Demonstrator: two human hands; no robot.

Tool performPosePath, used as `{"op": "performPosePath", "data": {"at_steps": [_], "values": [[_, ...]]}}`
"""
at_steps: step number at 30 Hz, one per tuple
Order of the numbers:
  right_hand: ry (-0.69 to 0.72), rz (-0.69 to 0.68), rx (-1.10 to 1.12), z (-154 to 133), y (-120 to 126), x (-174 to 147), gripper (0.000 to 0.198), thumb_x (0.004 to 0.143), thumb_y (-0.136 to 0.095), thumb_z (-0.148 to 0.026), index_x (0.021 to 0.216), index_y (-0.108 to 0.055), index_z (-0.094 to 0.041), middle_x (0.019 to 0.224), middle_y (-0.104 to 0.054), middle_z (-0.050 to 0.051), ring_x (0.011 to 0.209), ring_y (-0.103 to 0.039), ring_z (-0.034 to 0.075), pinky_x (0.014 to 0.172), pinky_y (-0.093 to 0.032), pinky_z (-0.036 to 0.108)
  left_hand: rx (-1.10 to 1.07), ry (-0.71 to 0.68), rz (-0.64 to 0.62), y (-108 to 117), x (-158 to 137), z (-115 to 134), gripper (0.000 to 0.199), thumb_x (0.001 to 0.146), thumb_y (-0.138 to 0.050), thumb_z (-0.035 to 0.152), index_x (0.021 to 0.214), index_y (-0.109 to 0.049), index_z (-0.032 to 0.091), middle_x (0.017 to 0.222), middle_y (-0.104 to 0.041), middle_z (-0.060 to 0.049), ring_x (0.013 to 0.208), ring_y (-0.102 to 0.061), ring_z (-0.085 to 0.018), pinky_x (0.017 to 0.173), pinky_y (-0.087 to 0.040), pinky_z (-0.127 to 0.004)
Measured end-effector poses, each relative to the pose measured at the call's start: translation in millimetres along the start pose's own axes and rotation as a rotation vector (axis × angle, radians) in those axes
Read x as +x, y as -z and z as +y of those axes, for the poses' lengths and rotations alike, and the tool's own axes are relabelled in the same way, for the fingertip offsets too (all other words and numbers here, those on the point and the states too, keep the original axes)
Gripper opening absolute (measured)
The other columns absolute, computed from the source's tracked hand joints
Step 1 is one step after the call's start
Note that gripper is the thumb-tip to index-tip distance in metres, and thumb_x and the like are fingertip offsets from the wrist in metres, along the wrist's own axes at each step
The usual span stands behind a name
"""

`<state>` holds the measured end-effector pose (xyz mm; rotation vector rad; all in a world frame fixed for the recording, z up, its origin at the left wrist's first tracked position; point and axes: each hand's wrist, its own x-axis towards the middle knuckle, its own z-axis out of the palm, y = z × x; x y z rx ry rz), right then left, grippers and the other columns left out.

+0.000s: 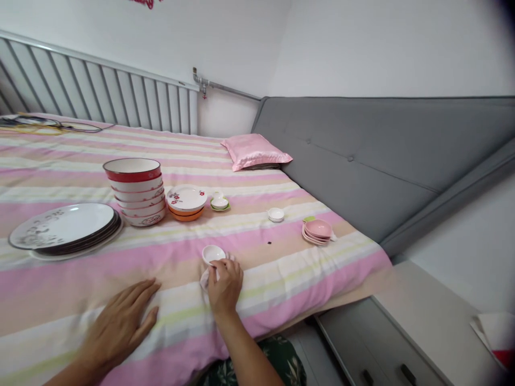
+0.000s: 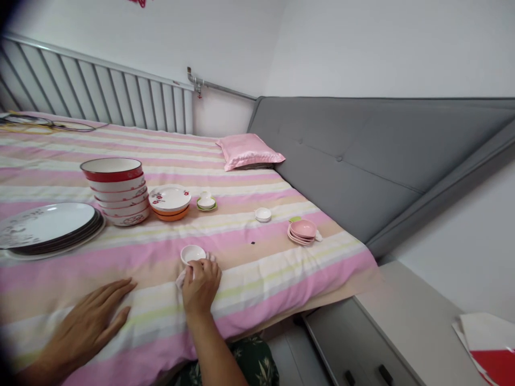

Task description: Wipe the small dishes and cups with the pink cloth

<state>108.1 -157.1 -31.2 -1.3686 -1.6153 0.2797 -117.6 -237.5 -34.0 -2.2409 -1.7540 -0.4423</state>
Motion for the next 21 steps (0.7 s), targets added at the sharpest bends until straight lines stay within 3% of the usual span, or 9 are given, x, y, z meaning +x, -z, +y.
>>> {"op": "performPosePath", "data": {"at_steps": [9,13,17,21], "values": [[0.011,-0.012,-0.04,1,-3,-2,0.013,0.081,-0.058,-0.023,0.09,-0.067,-0.027,0.092,-0.063,0.002,0.089,-0.052,0.019,0.084,-0.035,0.034,0.009,-0.002,-0.019,2,-2,1,0.049,0.08,-0.049,0.047,0.118,-0.058,0.017,0.121,-0.06,-0.011,0.112,-0.054,-0.026,0.096,-0.039,-0.04],[0.052,-0.066,-0.053,2,2,5,0.013,0.08,-0.058,-0.021,0.089,-0.067,-0.025,0.09,-0.064,0.002,0.09,-0.053,0.018,0.083,-0.038,0.031,-0.088,0.081,-0.039,8,3,6,0.048,0.078,-0.05,0.049,0.114,-0.059,0.021,0.119,-0.062,-0.009,0.11,-0.055,-0.027,0.095,-0.04,-0.041],[0.118,-0.154,0.019,8,6,26,0.016,0.08,-0.056,-0.018,0.088,-0.069,-0.023,0.083,-0.066,0.002,0.083,-0.057,0.018,0.078,-0.042,0.029,-0.351,0.314,-0.038,14,31,18,0.038,0.078,-0.05,0.049,0.102,-0.062,0.023,0.108,-0.065,-0.007,0.1,-0.059,-0.027,0.087,-0.044,-0.039],[0.059,-0.114,0.106,14,7,55,0.018,0.081,-0.054,-0.021,0.09,-0.069,-0.019,0.084,-0.068,0.004,0.08,-0.061,0.017,0.075,-0.046,0.027,-0.854,0.571,0.087,8,98,39,0.035,0.076,-0.052,0.047,0.098,-0.063,0.022,0.105,-0.064,-0.006,0.096,-0.058,-0.025,0.084,-0.043,-0.036]]}}
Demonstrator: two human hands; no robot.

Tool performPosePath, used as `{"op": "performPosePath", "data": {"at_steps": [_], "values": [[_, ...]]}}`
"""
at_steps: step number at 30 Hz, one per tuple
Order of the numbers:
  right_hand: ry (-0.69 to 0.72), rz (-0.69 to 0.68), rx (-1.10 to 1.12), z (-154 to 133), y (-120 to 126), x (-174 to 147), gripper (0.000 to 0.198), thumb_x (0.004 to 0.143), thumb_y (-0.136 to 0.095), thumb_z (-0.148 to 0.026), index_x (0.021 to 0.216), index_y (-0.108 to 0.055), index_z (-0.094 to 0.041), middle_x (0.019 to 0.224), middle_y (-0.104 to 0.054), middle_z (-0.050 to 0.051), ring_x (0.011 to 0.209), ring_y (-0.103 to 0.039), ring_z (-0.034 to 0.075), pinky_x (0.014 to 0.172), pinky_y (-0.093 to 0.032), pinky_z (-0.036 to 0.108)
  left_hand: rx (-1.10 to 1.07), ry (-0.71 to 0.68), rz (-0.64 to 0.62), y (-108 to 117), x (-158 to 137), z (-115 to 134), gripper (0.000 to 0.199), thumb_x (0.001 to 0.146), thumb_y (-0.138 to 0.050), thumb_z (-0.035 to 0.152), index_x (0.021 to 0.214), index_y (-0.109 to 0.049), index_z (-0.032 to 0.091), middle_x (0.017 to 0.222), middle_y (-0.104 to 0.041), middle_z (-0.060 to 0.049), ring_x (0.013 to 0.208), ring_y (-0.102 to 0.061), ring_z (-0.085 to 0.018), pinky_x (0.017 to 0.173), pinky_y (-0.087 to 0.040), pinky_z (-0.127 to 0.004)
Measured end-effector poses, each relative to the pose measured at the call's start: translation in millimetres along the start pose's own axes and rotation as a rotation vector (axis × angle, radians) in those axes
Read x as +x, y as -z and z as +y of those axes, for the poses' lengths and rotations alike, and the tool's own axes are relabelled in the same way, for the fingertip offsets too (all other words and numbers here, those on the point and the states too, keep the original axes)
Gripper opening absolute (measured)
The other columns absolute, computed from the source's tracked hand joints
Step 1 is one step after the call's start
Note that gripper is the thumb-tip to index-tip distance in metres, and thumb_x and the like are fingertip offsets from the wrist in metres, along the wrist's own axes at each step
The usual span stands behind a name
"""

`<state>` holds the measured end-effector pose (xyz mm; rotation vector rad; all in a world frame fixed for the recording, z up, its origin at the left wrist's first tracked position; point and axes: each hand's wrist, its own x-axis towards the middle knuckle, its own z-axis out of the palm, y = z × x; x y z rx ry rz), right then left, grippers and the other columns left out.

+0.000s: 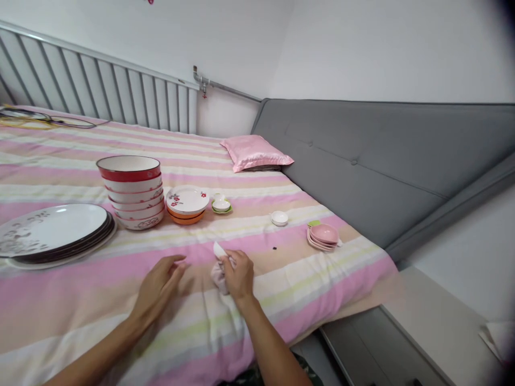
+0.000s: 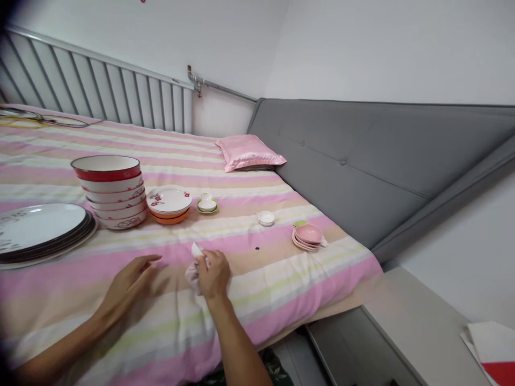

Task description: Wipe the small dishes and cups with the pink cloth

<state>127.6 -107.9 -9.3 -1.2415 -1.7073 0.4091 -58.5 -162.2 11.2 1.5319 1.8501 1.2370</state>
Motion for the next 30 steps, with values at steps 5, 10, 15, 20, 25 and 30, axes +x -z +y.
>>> {"op": "performPosePath", "data": {"at_steps": [5,10,15,20,25,30], "values": [[0.02,0.124,0.033,1,7,31,0.021,0.084,-0.052,-0.024,0.094,-0.07,-0.018,0.085,-0.067,0.006,0.083,-0.06,0.018,0.077,-0.046,0.029,-0.749,0.494,0.019,-71,68,46,0.021,0.076,-0.052,0.036,0.081,-0.06,0.017,0.079,-0.062,-0.003,0.072,-0.059,-0.015,0.074,-0.046,-0.027],[0.075,0.168,-0.05,9,5,41,0.023,0.086,-0.05,-0.025,0.097,-0.07,-0.021,0.085,-0.066,0.006,0.083,-0.057,0.018,0.078,-0.045,0.029,-1.008,0.588,-0.269,-115,87,54,0.036,0.079,-0.047,0.045,0.083,-0.061,0.012,0.068,-0.063,-0.008,0.063,-0.063,-0.021,0.063,-0.051,-0.033],[0.06,0.015,-0.138,30,-7,35,0.02,0.081,-0.056,-0.02,0.094,-0.07,-0.026,0.084,-0.065,0.002,0.086,-0.056,0.017,0.081,-0.045,0.029,-1.455,0.77,-0.63,-126,88,38,0.041,0.078,-0.054,0.044,0.1,-0.06,0.01,0.079,-0.068,-0.013,0.067,-0.066,-0.023,0.063,-0.052,-0.035],[0.072,-0.019,-0.113,37,-10,29,0.021,0.082,-0.054,-0.02,0.094,-0.07,-0.026,0.09,-0.065,0.002,0.087,-0.057,0.016,0.081,-0.046,0.029,-1.536,0.796,-0.477,-128,95,36,0.041,0.077,-0.057,0.045,0.108,-0.057,0.018,0.084,-0.069,-0.011,0.07,-0.067,-0.023,0.065,-0.053,-0.037],[0.062,0.039,-0.042,34,-2,24,0.027,0.082,-0.056,-0.026,0.108,-0.065,-0.025,0.11,-0.061,0.006,0.102,-0.056,0.018,0.087,-0.046,0.031,-1.497,0.848,-0.441,-128,95,35,0.037,0.076,-0.059,0.041,0.101,-0.059,0.013,0.078,-0.067,-0.011,0.068,-0.066,-0.023,0.063,-0.054,-0.036],[-0.121,0.228,-0.033,47,21,30,0.024,0.086,-0.049,-0.032,0.096,-0.067,-0.019,0.099,-0.063,0.008,0.095,-0.057,0.019,0.087,-0.044,0.033,-1.502,0.814,-0.3,-127,96,34,0.04,0.077,-0.057,0.039,0.102,-0.058,0.008,0.082,-0.066,-0.015,0.073,-0.066,-0.024,0.067,-0.055,-0.037]]}}
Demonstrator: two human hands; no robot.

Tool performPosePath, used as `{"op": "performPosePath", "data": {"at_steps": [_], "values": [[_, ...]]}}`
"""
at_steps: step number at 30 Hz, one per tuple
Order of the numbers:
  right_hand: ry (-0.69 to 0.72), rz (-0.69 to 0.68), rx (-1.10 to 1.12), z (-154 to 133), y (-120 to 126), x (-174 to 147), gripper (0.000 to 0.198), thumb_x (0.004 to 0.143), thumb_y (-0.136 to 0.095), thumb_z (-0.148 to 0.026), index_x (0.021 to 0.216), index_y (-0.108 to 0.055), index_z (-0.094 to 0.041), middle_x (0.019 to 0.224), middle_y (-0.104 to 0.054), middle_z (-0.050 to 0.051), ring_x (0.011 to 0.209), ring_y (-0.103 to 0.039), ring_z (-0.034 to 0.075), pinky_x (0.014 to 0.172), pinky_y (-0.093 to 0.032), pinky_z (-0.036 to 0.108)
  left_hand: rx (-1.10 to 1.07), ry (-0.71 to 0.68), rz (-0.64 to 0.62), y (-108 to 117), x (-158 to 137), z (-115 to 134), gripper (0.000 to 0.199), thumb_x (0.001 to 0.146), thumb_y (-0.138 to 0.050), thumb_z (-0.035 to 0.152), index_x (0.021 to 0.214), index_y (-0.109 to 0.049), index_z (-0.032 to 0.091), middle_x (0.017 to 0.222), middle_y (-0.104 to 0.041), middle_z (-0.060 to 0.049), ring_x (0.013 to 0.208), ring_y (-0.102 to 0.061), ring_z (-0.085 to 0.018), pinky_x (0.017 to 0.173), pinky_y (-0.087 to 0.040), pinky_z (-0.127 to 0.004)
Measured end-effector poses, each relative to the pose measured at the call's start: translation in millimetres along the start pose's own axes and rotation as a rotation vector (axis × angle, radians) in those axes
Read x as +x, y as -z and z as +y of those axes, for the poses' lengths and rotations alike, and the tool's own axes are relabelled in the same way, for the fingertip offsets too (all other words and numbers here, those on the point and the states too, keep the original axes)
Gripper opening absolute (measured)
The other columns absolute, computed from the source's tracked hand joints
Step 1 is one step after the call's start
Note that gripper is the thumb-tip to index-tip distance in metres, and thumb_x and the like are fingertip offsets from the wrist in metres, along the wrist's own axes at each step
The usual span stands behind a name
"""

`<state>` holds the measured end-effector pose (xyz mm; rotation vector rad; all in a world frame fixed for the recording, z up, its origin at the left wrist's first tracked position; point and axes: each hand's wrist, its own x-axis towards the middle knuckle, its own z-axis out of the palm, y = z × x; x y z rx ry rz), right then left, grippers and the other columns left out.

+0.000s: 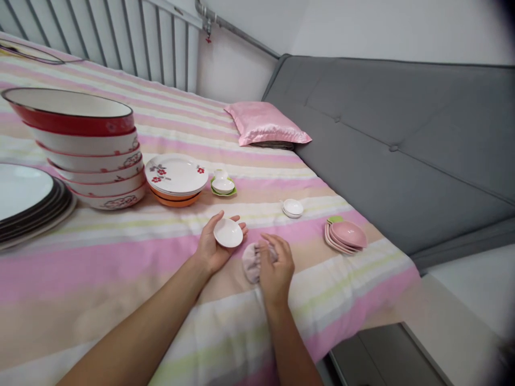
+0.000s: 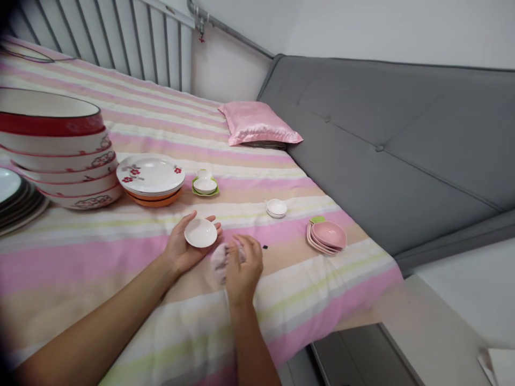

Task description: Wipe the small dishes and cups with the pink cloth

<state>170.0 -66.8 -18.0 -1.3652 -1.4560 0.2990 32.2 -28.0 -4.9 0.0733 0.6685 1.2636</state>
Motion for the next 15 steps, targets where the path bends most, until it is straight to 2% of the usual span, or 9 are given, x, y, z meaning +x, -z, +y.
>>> {"op": "performPosePath", "data": {"at_steps": [3,7,11,15], "values": [[-0.039,0.053,-0.111,17,13,11,0.029,0.087,-0.045,-0.034,0.096,-0.067,-0.018,0.103,-0.064,0.01,0.099,-0.055,0.022,0.093,-0.038,0.04,0.022,-0.009,-0.018,0,0,-1,0.041,0.076,-0.058,0.04,0.102,-0.057,0.008,0.085,-0.065,-0.016,0.077,-0.066,-0.025,0.071,-0.055,-0.039],[-0.123,0.035,-0.026,33,27,21,0.031,0.085,-0.046,-0.037,0.096,-0.067,-0.017,0.103,-0.065,0.01,0.099,-0.056,0.021,0.091,-0.041,0.037,0.055,0.003,0.004,0,2,-2,0.043,0.075,-0.057,0.041,0.104,-0.056,0.008,0.091,-0.065,-0.018,0.08,-0.066,-0.026,0.069,-0.055,-0.04],[-0.345,-0.088,0.225,36,36,25,0.033,0.077,-0.058,-0.041,0.093,-0.067,-0.015,0.092,-0.069,0.009,0.085,-0.062,0.02,0.078,-0.048,0.033,0.072,0.012,0.024,0,3,-2,0.044,0.075,-0.057,0.041,0.105,-0.056,0.008,0.094,-0.064,-0.02,0.08,-0.066,-0.027,0.068,-0.056,-0.04],[-0.49,-0.298,0.398,37,50,30,0.037,0.071,-0.065,-0.044,0.092,-0.068,-0.015,0.089,-0.07,0.009,0.082,-0.063,0.019,0.072,-0.049,0.029,0.091,0.006,0.024,0,3,-3,0.043,0.075,-0.057,0.039,0.104,-0.056,0.008,0.092,-0.064,-0.019,0.08,-0.066,-0.027,0.068,-0.056,-0.039]]}}
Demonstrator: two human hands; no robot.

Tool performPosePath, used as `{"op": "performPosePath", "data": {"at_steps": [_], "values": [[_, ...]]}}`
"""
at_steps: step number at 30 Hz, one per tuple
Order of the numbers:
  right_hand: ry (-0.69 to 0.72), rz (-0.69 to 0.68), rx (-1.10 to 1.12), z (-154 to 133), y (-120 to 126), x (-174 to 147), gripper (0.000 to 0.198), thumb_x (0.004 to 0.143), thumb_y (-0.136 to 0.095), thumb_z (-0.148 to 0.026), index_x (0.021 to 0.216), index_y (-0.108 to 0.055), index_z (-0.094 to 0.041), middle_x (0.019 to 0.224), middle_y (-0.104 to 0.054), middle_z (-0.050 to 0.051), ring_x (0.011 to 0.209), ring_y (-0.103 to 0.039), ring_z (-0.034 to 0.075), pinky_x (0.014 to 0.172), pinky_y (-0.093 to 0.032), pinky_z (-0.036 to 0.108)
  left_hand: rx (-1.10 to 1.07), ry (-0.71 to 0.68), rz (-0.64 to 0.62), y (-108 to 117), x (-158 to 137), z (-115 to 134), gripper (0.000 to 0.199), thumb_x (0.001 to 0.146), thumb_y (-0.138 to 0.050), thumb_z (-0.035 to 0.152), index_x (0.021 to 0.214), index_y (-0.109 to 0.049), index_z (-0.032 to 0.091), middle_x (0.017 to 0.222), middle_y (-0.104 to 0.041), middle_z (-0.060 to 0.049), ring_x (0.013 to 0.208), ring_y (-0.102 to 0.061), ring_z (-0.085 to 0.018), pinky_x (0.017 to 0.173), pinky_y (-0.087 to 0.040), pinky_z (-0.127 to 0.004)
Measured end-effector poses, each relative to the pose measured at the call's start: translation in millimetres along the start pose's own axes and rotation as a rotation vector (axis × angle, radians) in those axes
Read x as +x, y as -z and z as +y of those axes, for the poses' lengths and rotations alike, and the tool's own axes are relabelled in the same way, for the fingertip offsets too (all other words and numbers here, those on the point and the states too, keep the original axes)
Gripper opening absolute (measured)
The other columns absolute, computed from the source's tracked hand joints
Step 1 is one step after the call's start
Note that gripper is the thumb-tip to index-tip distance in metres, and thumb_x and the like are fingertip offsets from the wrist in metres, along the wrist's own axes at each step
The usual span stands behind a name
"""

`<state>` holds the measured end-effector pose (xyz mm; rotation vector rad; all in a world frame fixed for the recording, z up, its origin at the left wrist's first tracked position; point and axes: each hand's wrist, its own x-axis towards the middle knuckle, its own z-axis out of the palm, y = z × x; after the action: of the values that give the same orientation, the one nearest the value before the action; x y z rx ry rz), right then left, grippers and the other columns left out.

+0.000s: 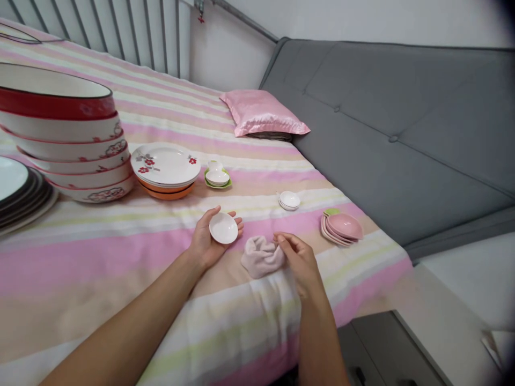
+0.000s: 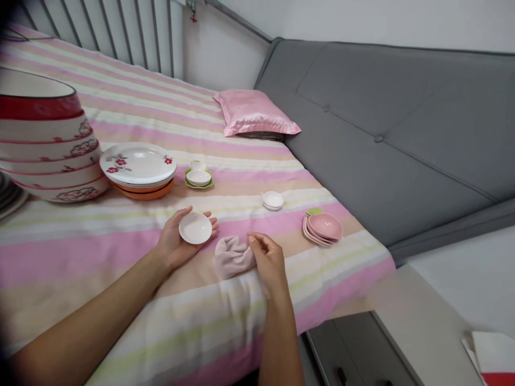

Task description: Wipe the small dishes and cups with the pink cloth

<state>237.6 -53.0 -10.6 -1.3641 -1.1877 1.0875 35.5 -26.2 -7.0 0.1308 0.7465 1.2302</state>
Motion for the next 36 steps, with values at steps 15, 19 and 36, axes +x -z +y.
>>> {"op": "performPosePath", "data": {"at_steps": [15,19,36], "values": [[0.103,-0.094,0.158,-7,31,2,0.026,0.065,-0.072,-0.034,0.083,-0.065,-0.017,0.082,-0.067,0.005,0.077,-0.061,0.017,0.073,-0.049,0.032,0.013,-0.025,-0.024,-1,0,-3,0.044,0.074,-0.054,0.039,0.101,-0.055,0.004,0.093,-0.063,-0.022,0.081,-0.066,-0.029,0.07,-0.055,-0.039],[0.476,0.688,0.307,-17,36,9,0.023,0.071,-0.065,-0.037,0.085,-0.059,-0.019,0.084,-0.06,0.0,0.079,-0.059,0.014,0.077,-0.048,0.031,0.006,-0.022,-0.039,-1,-1,-3,0.043,0.074,-0.053,0.039,0.101,-0.054,0.005,0.091,-0.064,-0.022,0.079,-0.066,-0.029,0.07,-0.055,-0.041],[0.303,0.013,0.067,1,-51,-15,0.041,0.076,-0.062,-0.026,0.114,-0.048,-0.017,0.102,-0.064,0.008,0.092,-0.062,0.018,0.08,-0.049,0.03,0.018,0.012,-0.062,-13,-12,-14,0.026,0.076,-0.054,0.033,0.08,-0.061,0.008,0.072,-0.067,-0.012,0.064,-0.065,-0.022,0.06,-0.054,-0.033]]}}
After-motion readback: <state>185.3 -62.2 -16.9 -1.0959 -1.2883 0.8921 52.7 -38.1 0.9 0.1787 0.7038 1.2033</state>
